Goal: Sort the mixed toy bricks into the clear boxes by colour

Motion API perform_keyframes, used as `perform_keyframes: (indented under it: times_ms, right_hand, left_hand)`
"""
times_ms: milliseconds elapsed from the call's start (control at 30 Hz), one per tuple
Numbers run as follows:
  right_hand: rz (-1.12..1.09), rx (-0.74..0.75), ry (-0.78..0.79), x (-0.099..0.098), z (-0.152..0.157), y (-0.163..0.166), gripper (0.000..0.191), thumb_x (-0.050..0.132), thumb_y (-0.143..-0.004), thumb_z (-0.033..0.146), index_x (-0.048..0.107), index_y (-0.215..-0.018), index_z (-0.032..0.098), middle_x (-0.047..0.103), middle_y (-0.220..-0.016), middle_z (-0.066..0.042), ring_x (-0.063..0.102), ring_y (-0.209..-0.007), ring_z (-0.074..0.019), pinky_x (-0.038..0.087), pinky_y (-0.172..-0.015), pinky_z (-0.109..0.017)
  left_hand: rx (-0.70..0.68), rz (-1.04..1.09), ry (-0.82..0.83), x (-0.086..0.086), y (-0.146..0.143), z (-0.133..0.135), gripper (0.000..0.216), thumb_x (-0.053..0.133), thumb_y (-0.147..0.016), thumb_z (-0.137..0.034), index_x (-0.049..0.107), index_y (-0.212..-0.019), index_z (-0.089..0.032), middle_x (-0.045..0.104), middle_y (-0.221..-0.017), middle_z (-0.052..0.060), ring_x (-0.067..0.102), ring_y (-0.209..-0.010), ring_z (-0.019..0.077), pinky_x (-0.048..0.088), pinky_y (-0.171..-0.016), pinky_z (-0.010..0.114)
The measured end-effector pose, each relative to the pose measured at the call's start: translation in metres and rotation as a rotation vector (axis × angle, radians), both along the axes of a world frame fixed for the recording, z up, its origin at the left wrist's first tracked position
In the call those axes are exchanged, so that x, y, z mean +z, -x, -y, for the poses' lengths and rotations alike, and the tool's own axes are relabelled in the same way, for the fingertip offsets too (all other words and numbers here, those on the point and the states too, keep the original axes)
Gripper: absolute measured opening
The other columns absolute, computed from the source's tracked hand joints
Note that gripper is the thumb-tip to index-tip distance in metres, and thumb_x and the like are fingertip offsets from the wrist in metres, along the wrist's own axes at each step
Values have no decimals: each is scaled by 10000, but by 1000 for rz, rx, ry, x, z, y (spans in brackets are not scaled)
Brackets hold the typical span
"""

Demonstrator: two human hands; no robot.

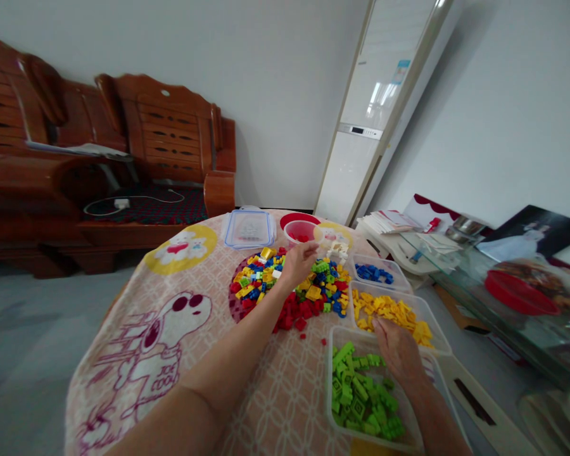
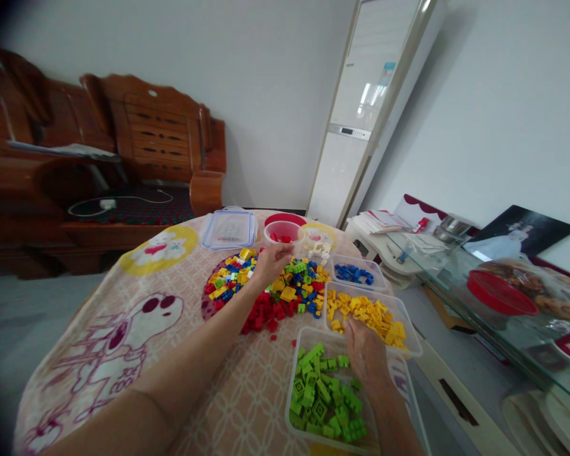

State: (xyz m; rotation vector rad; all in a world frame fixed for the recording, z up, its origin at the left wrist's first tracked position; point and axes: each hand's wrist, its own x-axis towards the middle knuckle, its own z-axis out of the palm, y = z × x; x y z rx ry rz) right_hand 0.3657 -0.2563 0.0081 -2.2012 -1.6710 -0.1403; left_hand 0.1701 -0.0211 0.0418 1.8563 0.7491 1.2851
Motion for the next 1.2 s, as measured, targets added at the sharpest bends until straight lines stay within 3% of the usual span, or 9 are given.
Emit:
perform_keyframes:
  times_ms: [233, 367, 633, 767, 900, 1067, 1200]
  right_hand:
    - [2, -9, 17, 3, 0, 2, 452, 298, -989, 338, 708, -983, 147, 749, -951, -143, 689, -866, -232, 468, -799, -314]
    - [20, -10, 16, 3, 0, 2, 440, 300, -989, 328, 706, -971, 158, 748, -925, -138, 686, -841, -229, 469, -774, -313]
    - [42, -24, 27, 1, -1, 1, 408, 320, -988, 321, 701, -969, 176, 747, -925, -133, 683, -840, -229, 469, -774, -315]
    - [25, 2, 10, 1, 0, 1, 430, 304, -997, 325, 704, -963, 169, 747, -920, -130, 681, -856, -234, 465, -797, -324]
    - [7, -2, 16, 0, 0, 0, 434, 300, -1002, 335, 700, -1027, 166, 745, -979, -144, 681, -901, -248, 468, -816, -341]
    - [17, 5, 17, 0, 0, 0, 442, 295, -1007, 325, 703, -965, 160, 739, -920, -132, 679, -852, -229, 458, -802, -318]
    - [33, -5, 39, 1, 0, 0, 432, 307, -1008, 309, 704, -992, 139, 742, -953, -136, 682, -883, -217, 449, -812, -296]
  left_hand:
    - [-210, -491, -506, -18, -41, 57, 326, 497, -883, -111, 645, -1168, -162, 676, -1198, 111, 612, -1120, 217, 482, -1015, 367]
    - [-227, -704, -616, -27, -46, 64, 325, 472, -878, -83, 645, -1145, -150, 661, -1183, 135, 600, -1081, 245, 473, -982, 390]
    - [-143, -736, -489, -12, -32, 60, 249, 545, -819, -105, 663, -1029, -166, 664, -1013, 101, 614, -958, 236, 505, -870, 354]
    - [-136, -692, -418, -5, -25, 54, 332, 594, -764, -106, 673, -1083, -157, 699, -1010, 91, 645, -951, 234, 518, -867, 337]
    - [-107, -596, -350, 6, -11, 43, 384, 620, -778, -146, 701, -1150, -187, 724, -1050, 81, 669, -949, 223, 519, -898, 329]
    - [-83, -441, -223, 25, 11, 24, 244, 633, -789, -198, 781, -983, -193, 752, -865, 33, 672, -742, 172, 529, -770, 272]
    - [-40, -255, -59, 24, 22, 7, 236, 663, -756, -225, 785, -951, -172, 755, -792, 16, 667, -698, 150, 531, -717, 248]
